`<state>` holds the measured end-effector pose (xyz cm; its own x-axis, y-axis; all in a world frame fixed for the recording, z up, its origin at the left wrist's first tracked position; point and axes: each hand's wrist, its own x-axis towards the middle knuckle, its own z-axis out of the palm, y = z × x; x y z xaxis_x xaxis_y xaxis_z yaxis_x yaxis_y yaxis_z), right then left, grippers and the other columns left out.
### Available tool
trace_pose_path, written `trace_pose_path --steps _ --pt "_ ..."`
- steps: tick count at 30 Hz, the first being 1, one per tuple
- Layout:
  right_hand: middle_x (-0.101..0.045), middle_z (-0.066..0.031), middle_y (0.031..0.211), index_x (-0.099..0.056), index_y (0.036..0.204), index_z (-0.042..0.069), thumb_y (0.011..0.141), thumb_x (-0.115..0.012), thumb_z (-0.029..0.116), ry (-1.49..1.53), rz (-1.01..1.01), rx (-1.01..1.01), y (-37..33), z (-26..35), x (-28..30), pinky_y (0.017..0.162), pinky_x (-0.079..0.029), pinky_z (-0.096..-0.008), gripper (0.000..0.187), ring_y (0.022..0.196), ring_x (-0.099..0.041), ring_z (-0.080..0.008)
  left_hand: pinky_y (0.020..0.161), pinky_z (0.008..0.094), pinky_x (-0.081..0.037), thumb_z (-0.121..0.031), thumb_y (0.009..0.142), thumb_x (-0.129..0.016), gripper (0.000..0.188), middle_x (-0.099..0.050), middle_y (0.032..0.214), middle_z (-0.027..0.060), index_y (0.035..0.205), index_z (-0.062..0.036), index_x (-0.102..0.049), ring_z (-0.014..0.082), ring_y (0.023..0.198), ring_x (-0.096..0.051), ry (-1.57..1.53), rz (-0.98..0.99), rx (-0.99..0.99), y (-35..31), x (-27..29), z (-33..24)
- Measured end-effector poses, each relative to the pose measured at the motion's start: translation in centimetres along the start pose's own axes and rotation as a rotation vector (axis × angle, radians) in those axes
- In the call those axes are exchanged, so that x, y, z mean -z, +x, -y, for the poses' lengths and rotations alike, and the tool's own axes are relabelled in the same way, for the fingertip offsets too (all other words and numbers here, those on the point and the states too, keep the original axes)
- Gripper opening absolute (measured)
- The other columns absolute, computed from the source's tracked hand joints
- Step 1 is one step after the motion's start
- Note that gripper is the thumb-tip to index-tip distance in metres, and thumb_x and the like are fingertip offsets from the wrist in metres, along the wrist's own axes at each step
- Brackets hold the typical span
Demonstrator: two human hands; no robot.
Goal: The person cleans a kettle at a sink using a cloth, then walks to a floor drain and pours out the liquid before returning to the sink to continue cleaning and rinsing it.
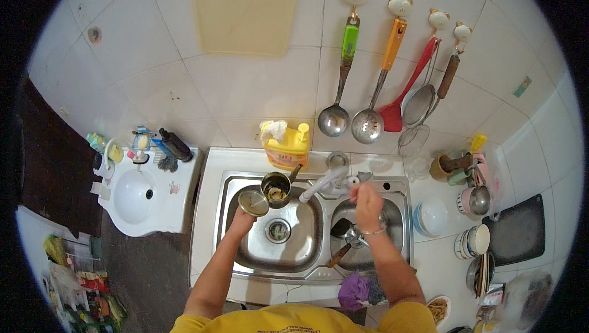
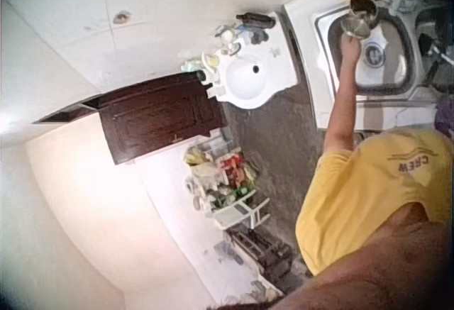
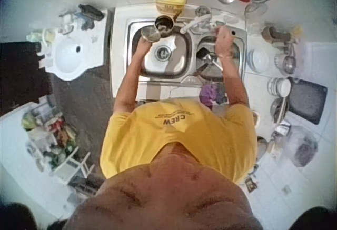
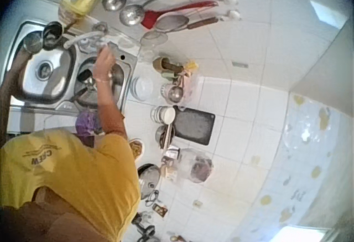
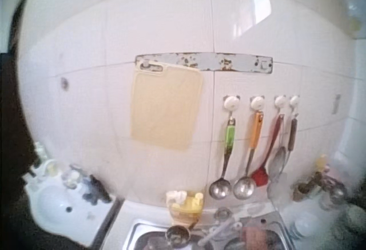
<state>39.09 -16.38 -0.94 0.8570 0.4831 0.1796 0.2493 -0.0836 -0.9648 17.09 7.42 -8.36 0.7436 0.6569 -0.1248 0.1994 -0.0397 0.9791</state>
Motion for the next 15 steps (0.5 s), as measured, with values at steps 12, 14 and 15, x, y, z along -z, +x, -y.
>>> trace_pose_path --steps 12,14,15 --pt "-0.058 -0.0211 0.096 -0.06 0.093 0.001 0.079 -0.051 0.035 -0.892 0.372 -0.147 5.6 -16.2 -10.3 0.079 -0.045 -0.0412 0.038 0.09 -0.056 -0.0341 0.049 0.0215 -0.035 0.0 0.075 -0.045 0.018 -0.052 0.07 0.0001 0.088 -0.0045 -0.056 0.0067 0.058 -0.044 -0.178 -0.103 0.198 -7.3 -1.0 2.7" --pt "-0.058 -0.0213 0.095 -0.061 0.093 0.001 0.079 -0.05 0.035 -0.93 0.373 -0.171 5.7 -14.6 -10.6 0.079 -0.045 -0.0409 0.038 0.09 -0.057 -0.0337 0.049 0.0218 -0.035 -0.001 0.076 -0.045 0.016 -0.052 0.069 -0.0006 0.087 -0.0043 -0.056 0.007 0.058 -0.044 -0.191 -0.14 0.206 -7.9 -0.8 3.0" --pt "-0.057 -0.0224 0.096 -0.056 0.098 0.002 0.079 -0.05 0.031 -0.919 0.409 -0.19 5.7 -13.9 -10.6 0.079 -0.045 -0.0413 0.035 0.091 -0.056 -0.0347 0.049 0.0218 -0.035 -0.002 0.076 -0.045 0.016 -0.053 0.069 -0.0005 0.088 -0.0043 -0.056 0.0071 0.058 -0.044 -0.184 -0.138 0.203 -8.0 -0.6 3.1"
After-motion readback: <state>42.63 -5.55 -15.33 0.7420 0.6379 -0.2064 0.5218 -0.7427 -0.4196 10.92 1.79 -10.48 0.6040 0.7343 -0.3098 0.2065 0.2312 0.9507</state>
